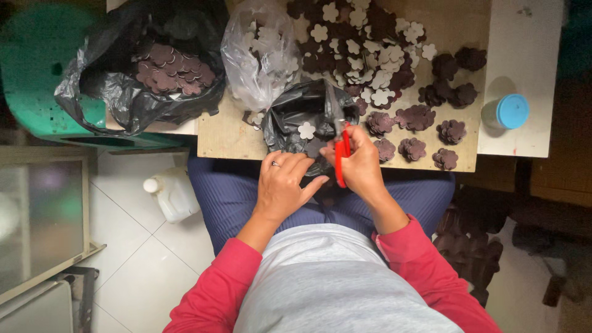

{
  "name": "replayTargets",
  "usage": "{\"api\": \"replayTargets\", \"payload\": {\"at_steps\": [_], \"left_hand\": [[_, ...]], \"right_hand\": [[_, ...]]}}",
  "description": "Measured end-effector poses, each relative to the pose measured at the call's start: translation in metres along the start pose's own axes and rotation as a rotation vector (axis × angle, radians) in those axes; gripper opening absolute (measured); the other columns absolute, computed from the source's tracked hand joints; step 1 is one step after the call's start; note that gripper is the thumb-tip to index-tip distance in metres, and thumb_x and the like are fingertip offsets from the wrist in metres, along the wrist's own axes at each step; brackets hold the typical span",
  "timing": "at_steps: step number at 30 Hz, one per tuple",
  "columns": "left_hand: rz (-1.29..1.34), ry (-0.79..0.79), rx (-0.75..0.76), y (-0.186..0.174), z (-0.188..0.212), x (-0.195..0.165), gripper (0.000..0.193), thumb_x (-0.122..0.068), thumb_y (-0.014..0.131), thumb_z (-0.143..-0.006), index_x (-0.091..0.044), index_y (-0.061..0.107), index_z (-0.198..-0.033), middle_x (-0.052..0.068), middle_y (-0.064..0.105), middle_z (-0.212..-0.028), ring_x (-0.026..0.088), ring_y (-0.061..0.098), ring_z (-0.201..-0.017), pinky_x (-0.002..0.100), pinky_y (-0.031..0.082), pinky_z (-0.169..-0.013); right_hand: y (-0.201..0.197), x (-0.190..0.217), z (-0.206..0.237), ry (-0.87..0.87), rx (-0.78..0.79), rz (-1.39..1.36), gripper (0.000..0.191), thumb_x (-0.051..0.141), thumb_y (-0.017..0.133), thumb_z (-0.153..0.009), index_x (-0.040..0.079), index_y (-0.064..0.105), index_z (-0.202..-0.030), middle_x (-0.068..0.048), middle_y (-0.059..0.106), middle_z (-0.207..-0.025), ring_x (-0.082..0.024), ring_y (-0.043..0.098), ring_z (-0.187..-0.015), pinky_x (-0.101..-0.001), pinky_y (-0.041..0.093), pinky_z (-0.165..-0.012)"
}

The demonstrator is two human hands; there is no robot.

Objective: The person sits cross-legged and uses red-handled scissors to trim the edges of small flower-shaped craft pieces. They handle the pieces one at a time, rotate them, and place trimmed pieces into a black plastic bag on the table.

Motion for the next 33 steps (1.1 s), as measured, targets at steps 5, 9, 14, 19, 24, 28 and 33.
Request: {"api": "replayTargets", "payload": {"at_steps": [5,9,14,19,24,28,33], "left_hand": [[0.421,-0.462,-0.141,-0.003,-0.01,-0.005,0.031,-0.022,0.083,-0.083,-0.01,0.066,-0.106,0.002,0.069,-0.109,0.019,0.069,-0.096,0.035,0.051,-0.088],[0.452,-0.356,-0.159,-0.012,-0.021,-0.011,0.016,-0.006,0.078,-0.09,-0.013,0.074,-0.104,-0.002,0.075,-0.106,0.018,0.073,-0.098,0.031,0.057,-0.088],[0.141,0.121,-0.278,-0.033,-0.021,-0.021,0.024,-0.004,0.082,-0.08,-0.014,0.075,-0.1,-0.001,0.075,-0.106,0.021,0.07,-0.092,0.038,0.052,-0.085],[0.474,-0.228,-0.284,-0.018,-0.014,-0.005,0.017,-0.007,0.073,-0.092,-0.009,0.071,-0.109,0.004,0.076,-0.108,0.017,0.073,-0.098,0.031,0.057,-0.089],[1.107,-0.724,-0.177,0.016,-0.002,0.015,0.022,-0.016,0.061,-0.103,-0.002,0.067,-0.118,0.006,0.075,-0.106,0.007,0.072,-0.093,0.021,0.06,-0.082],[1.273,-0.714,-0.057,0.035,0.001,0.009,0.02,-0.009,0.072,-0.098,0.005,0.072,-0.112,0.009,0.075,-0.103,0.01,0.07,-0.091,0.024,0.058,-0.083],[1.239,-0.787,-0.172,0.041,0.001,0.014,0.02,-0.012,0.07,-0.098,0.004,0.074,-0.109,0.008,0.076,-0.101,0.01,0.071,-0.088,0.025,0.061,-0.08]], "right_hand": [[-0.017,0.01,0.009,0.18,0.036,-0.329,0.032,-0.001,0.081,-0.084,0.007,0.054,-0.099,-0.002,0.068,-0.088,-0.005,0.06,-0.07,-0.0188,0.048,-0.059],[-0.022,0.022,0.013,0.178,0.042,-0.321,0.025,0.002,0.073,-0.085,0.009,0.052,-0.098,-0.003,0.074,-0.094,-0.005,0.056,-0.063,-0.0189,0.046,-0.054],[-0.02,0.032,0.017,0.205,0.11,-0.508,0.021,0.013,0.07,-0.101,0.004,0.052,-0.095,-0.009,0.069,-0.082,-0.008,0.053,-0.056,-0.0218,0.04,-0.048],[-0.017,0.04,0.023,0.223,0.056,-0.456,0.03,0.006,0.077,-0.087,0.01,0.051,-0.1,-0.005,0.07,-0.084,-0.006,0.058,-0.063,-0.0203,0.041,-0.051],[-0.017,0.044,0.022,0.234,0.047,-0.421,0.033,0.002,0.079,-0.085,0.008,0.051,-0.1,-0.007,0.071,-0.085,-0.006,0.055,-0.061,-0.0208,0.041,-0.051],[-0.014,0.043,0.024,0.231,0.031,-0.363,0.03,0.002,0.078,-0.086,0.008,0.052,-0.1,-0.007,0.072,-0.087,-0.006,0.057,-0.062,-0.0213,0.043,-0.052],[-0.01,0.041,0.025,0.179,-0.015,-0.366,0.03,0.005,0.075,-0.088,0.01,0.049,-0.102,-0.004,0.071,-0.086,-0.004,0.056,-0.06,-0.0202,0.044,-0.051]]}}
Point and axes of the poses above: each hand's wrist, its own z-axis away from the middle knuckle, its own y-axis out of the palm, x = y × z, the point moved 4 cm from there along -z, towards the middle knuckle
